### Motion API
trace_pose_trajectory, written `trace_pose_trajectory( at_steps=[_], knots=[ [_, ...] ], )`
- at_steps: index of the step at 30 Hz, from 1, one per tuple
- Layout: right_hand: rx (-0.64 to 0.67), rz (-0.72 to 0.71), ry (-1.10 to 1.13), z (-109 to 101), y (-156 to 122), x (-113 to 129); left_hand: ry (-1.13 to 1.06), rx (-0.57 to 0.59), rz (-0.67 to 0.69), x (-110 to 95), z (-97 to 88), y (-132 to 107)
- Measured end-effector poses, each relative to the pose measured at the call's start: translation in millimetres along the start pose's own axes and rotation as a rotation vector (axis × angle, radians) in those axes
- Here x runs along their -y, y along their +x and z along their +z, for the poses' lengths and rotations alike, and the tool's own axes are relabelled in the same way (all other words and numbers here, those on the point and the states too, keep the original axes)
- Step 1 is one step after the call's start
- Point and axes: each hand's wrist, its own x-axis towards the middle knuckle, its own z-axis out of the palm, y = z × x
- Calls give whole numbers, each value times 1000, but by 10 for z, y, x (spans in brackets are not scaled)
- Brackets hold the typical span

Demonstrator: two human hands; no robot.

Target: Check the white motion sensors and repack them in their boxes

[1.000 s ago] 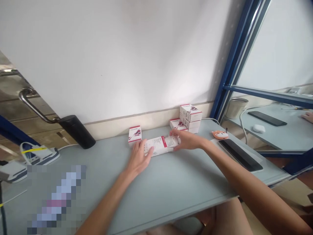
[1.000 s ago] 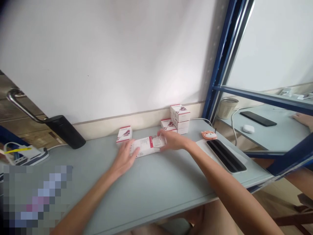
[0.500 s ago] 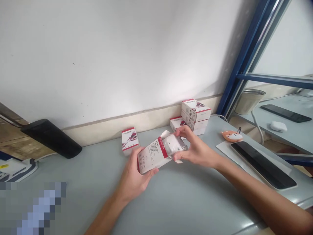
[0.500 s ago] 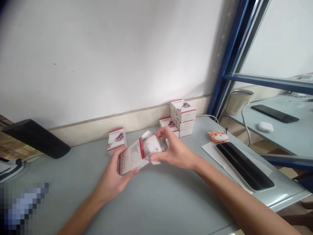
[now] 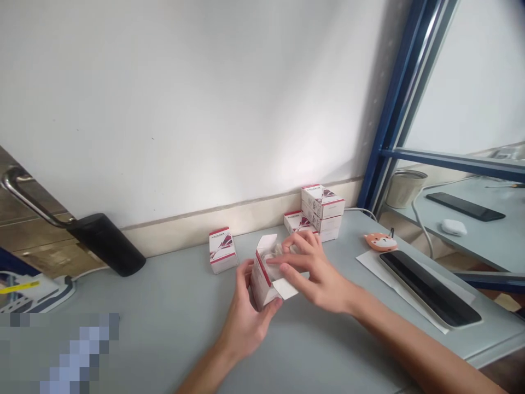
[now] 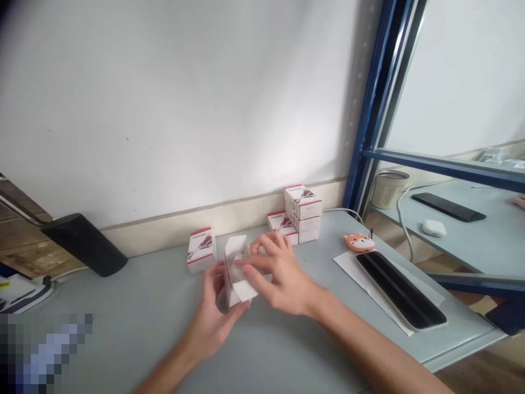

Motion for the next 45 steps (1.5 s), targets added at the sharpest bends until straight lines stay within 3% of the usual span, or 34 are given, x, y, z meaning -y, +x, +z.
trace_pose_trajectory(
  at_steps=[6, 10, 14, 16, 20, 25, 28, 31, 38, 41, 45],
  knots=[
    [-147, 326, 562, 32, 55, 2, -130, -14, -33, -109, 273, 62],
    [-165, 434, 657, -7, 74, -37, -56, -3, 0, -121, 333, 86],
    [-72, 378, 639, -114, 79, -42, -55, 94, 131, -33, 260, 46],
    [-15, 349, 642, -139, 83, -33, 1, 68, 225, -6, 214, 25],
    [-12, 329, 648, -55, 89, -60, 227, -86, 429, -25, 158, 37],
    [-299, 268, 339, 98, 49, -207, 501, -348, 583, -20, 95, 101],
    [-147, 146, 217, 91, -5, -259, 646, -449, 623, 32, 42, 131],
    [-15, 85, 240, 103, -47, -245, 700, -428, 600, 67, 7, 145],
    [-174, 150, 378, 278, -69, -237, 369, -459, 653, 43, 11, 138],
    [-231, 94, 305, 282, -77, -277, 382, -354, 609, -2, -1, 119],
    [-192, 1, 179, 224, -66, -284, 437, -252, 571, -35, -30, 108]
  ],
)
